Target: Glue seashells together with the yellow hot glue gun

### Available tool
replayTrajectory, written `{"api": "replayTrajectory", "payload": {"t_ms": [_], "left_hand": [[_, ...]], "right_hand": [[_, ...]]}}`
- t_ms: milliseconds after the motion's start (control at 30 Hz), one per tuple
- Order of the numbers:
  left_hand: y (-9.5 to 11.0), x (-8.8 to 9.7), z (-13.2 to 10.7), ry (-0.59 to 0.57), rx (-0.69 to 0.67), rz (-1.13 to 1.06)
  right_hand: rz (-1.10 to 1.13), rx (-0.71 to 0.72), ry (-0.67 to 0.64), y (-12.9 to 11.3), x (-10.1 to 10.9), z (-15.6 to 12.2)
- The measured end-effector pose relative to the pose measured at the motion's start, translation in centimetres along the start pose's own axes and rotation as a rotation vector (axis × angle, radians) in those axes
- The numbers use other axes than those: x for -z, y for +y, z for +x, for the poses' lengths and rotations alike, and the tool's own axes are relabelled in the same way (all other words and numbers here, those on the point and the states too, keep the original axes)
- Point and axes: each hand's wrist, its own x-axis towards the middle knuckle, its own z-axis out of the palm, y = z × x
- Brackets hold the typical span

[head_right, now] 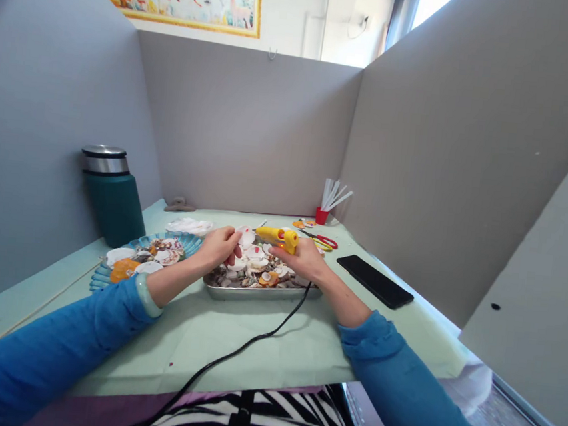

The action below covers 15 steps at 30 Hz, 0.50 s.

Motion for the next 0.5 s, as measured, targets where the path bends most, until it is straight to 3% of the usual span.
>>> {"api": "replayTrajectory", "payload": {"t_ms": [300, 500], "left_hand": [[0.05, -0.01, -0.04, 0.005, 0.027, -0.066], [-0.3, -0.16, 0.26, 0.042, 0.08, -0.23]], "right_hand": [[-0.022, 0.013, -0.031, -0.31, 0.04, -0.14], [-0.248, -0.092, 0.013, 0.58, 0.49, 0.41]]}}
